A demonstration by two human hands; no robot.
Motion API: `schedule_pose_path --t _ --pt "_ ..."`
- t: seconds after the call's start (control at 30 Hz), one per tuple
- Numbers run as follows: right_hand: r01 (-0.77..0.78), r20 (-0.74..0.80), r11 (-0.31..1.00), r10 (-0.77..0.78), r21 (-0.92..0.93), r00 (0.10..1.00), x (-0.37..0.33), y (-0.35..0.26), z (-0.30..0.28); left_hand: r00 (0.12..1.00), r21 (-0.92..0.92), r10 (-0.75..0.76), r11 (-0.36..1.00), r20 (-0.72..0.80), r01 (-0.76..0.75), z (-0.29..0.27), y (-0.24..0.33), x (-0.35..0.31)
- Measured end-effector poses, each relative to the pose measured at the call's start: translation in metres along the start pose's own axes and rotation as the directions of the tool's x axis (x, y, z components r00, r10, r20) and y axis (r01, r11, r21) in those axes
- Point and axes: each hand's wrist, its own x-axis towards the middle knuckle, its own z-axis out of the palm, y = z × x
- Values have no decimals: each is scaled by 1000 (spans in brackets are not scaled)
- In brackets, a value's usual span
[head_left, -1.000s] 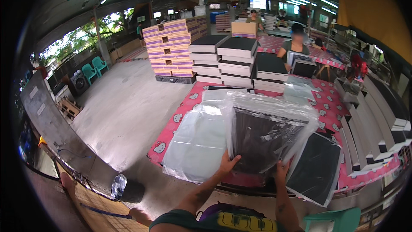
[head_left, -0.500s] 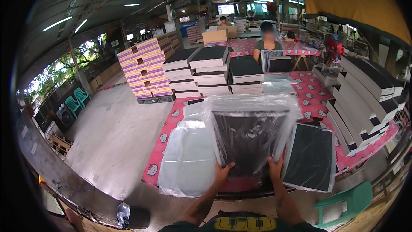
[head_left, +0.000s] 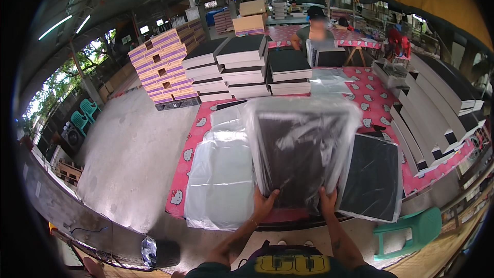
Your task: The person inserts black boards into clear plastic bags and places the packaged items into a stack on the table.
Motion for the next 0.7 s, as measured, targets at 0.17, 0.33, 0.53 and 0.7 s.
schedule_pose_path --t 0.17,0.33,0.53,0.7 --pt "-297 -193 838 233 -458 953 -7 -47 11 913 357 -408 849 -30 391 -8 57 22" --pt "-531 -151 719 524 -449 838 -20 -53 -3 767 522 -638 677 64 519 -12 34 16" --pt "-532 -32 750 567 -393 823 -27 -43 -22 676 433 -705 689 214 581 -20 -12 21" --pt "-265 139 894 333 -362 933 -44 -157 -31 719 311 -605 795 341 521 -45 3 33"
